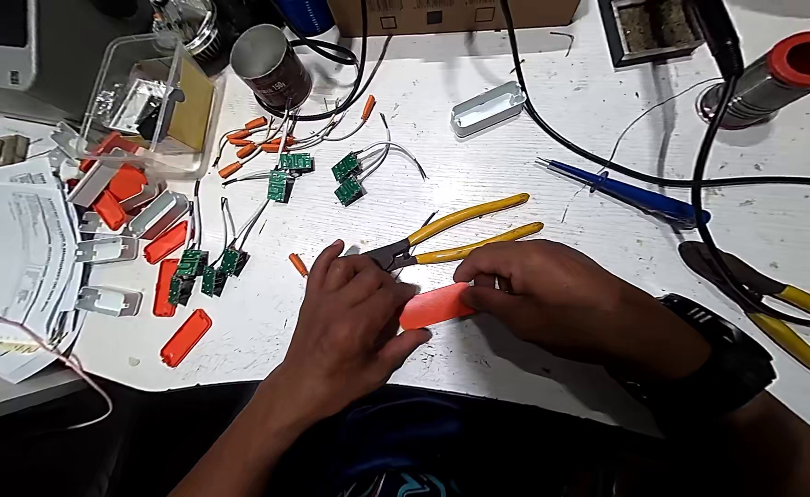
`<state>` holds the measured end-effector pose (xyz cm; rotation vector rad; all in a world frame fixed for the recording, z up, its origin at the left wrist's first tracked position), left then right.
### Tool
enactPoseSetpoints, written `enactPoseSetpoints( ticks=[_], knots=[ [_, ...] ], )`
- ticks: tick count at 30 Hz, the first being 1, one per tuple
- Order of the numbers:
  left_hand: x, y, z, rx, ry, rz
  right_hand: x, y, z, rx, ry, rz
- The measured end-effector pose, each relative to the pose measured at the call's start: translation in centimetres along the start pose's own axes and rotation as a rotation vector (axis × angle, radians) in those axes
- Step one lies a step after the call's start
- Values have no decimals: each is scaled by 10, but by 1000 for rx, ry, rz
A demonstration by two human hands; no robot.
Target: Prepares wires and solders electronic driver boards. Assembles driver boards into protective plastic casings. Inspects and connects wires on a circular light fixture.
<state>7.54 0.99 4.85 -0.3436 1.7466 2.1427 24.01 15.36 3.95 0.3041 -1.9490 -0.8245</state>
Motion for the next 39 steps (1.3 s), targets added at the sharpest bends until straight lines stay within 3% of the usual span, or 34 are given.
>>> enactPoseSetpoints(
  ticks=[15,22,30,36,39],
  knots=[
    [5,4,-21,-91,-13,18,-10,3,-4,-96,104,-7],
    [3,0,-20,-115,-26,27,1,-2,-8,-132,394,-67],
    [5,-2,-20,-127,-27,4,-3,-5,-5,-118,327,-71],
    [7,-1,-21,-160,-42,14,6,-3,-8,-177,432,-171],
    [9,-2,-21,-172,-36,-10,5,4,-10,-208,405,-45]
  ],
)
Point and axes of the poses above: each hand's wrist, its own z-axis towards the middle knuckle, its own y-axis out of the back of the hand, x = y × z, the point moved 5 cm from there along z, towards the middle knuckle
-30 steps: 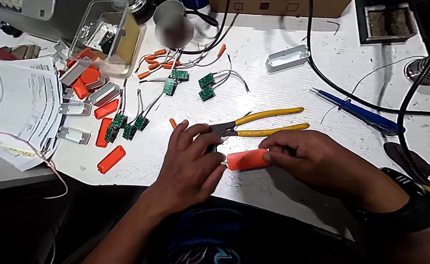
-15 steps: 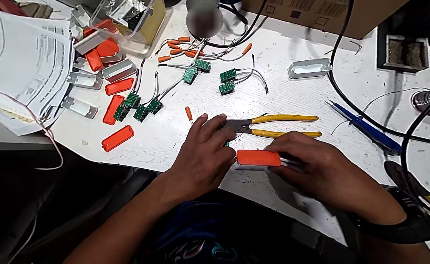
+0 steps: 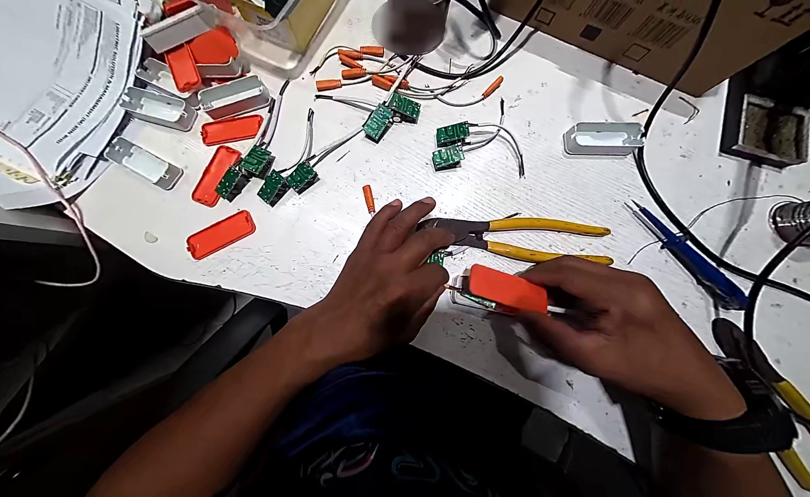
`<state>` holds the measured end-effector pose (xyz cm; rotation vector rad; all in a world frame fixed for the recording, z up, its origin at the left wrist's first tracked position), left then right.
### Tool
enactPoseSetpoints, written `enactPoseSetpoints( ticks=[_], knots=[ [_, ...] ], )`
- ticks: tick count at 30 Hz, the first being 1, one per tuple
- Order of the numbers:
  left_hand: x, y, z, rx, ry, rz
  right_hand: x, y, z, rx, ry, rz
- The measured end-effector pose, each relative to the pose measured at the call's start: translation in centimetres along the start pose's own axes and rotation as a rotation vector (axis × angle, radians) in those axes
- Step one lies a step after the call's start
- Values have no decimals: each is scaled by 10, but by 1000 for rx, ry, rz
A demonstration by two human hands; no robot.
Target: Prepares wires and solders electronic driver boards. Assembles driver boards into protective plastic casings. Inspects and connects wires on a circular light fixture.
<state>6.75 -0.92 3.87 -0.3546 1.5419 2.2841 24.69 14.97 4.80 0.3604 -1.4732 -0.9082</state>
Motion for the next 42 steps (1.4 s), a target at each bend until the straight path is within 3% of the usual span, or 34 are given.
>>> enactPoseSetpoints(
  ticks=[9,22,34,42],
  knots=[
    [-1,-5,2,-43,15,-30,-10,9,-1,33,-300,263],
    [-13,-17,18,-24,37,6,-18,23,-5,40,-400,239],
    [-9,-18,21,3,29,-18,-19,28,-5,76,-343,284],
    [-4,-10,15,-29,48,-35,-13,42,-4,-55,-244,202]
  ],
)
Point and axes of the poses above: each hand's wrist, its own z-axis towards the middle knuckle, its own y-axis out of the back of the hand, x = y × z, the point moved 5 cm from there along z, towards the middle knuckle
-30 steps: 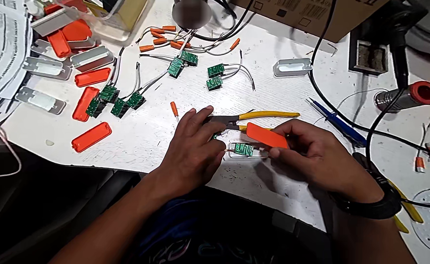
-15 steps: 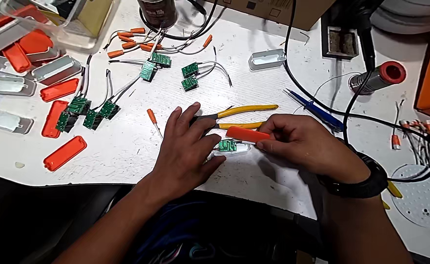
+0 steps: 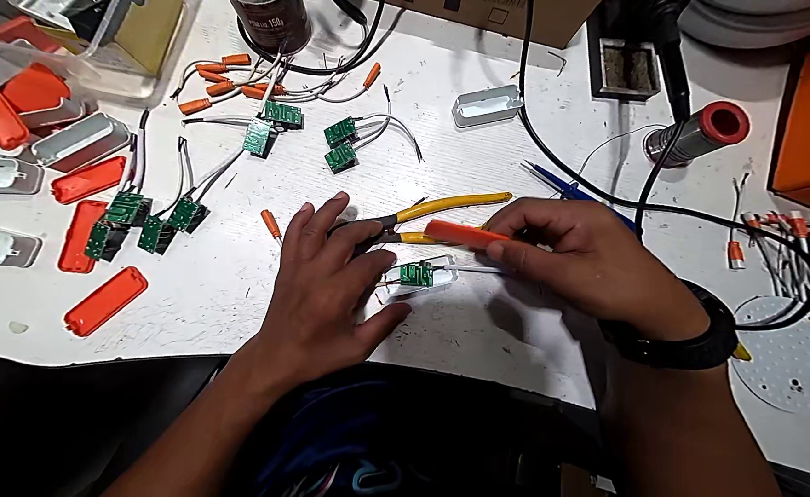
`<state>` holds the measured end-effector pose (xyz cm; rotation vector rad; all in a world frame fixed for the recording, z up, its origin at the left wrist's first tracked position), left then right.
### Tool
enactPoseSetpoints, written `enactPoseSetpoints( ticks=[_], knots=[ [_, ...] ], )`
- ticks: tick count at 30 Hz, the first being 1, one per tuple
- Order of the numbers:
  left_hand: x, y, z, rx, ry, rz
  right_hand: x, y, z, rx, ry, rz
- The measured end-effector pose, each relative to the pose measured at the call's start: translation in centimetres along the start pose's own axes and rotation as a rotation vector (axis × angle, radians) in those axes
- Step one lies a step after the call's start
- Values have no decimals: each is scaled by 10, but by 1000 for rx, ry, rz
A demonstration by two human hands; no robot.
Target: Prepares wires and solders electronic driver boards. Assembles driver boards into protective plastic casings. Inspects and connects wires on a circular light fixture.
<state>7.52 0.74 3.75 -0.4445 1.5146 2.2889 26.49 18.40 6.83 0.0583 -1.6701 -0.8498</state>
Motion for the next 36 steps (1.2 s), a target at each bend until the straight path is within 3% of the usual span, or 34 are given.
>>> enactPoseSetpoints(
  ticks=[5,11,17,20,23,27,31,36],
  knots=[
    [3,12,-4,-39,-9,-79,19,4,-4,-93,158,92],
    [-13,25,11,-92,70,-529,29,-22,-4,-93,320,212],
    [-17,28,25,-64,175,-696,49,-40,-12,-397,655,-421],
    [-22,25,29,-37,179,-769,51,-43,-15,-443,687,-504],
    [-22,26,27,-9,79,-504,49,-30,-14,-449,572,-396],
    [-3,21,13,85,-21,-79,33,-1,-10,-353,247,-131],
    [10,22,-1,123,-20,47,18,-4,-8,-82,137,-178],
    [7,20,-1,105,-84,78,17,-22,-3,-19,85,-160]
  ],
)
Point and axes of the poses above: each hand's wrist, its own z-axis towards the middle knuckle, its own y-axis out of the back of the hand, x = y × z, the point moved 5 cm from there along z, towards the middle knuckle
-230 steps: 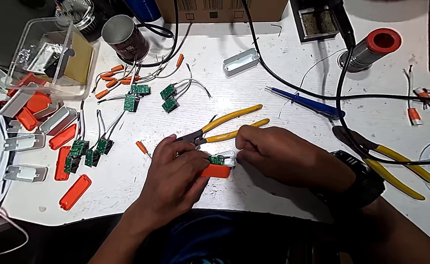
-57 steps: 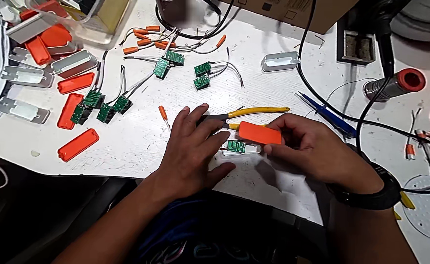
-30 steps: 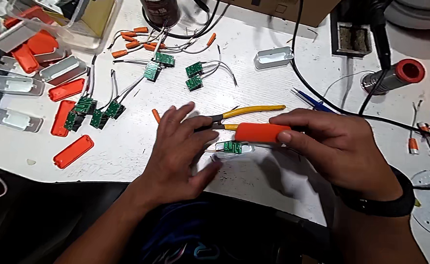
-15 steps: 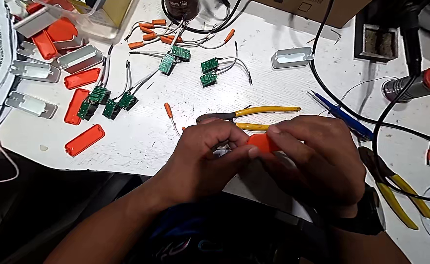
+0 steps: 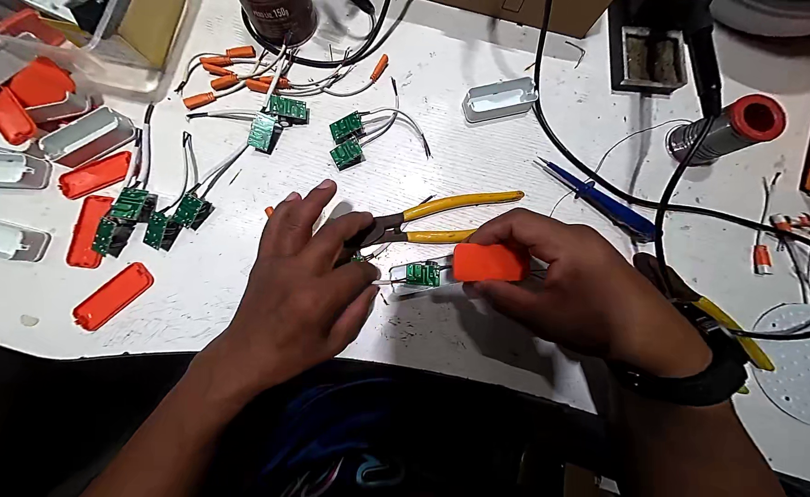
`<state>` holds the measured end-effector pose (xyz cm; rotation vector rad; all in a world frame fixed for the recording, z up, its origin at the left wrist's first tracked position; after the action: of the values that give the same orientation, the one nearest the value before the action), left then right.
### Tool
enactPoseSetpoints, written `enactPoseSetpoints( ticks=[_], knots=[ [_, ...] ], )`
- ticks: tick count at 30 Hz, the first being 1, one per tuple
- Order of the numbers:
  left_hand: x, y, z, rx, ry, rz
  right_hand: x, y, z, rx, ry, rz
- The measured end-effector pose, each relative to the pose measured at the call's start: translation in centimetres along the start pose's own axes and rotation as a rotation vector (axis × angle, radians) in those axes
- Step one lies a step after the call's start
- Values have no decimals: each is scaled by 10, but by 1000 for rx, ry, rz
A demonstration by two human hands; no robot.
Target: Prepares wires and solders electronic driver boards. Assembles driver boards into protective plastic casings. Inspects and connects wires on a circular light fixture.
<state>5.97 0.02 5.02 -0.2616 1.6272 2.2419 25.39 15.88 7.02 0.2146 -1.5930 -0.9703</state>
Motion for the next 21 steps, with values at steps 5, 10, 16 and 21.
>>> enactPoseSetpoints(
  ticks=[5,10,16,21],
  knots=[
    [-2,-3,1,0,-29,6,-6,0,1,22,-113,73],
    [-2,-5,2,3,-29,-7,-9,-1,2,42,-138,115],
    [-1,-6,1,7,-24,-23,-8,4,2,34,-152,130],
    [-2,-8,6,-1,14,-33,-7,19,-1,-82,-89,19]
  ],
)
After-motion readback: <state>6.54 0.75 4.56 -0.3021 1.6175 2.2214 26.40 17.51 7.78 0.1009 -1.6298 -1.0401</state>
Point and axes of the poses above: each hand's wrist, its own z-axis towards the middle knuckle, its own y-axis out of the back of the hand, x = y × z, the point moved 5 cm from there along z, towards the middle knuckle
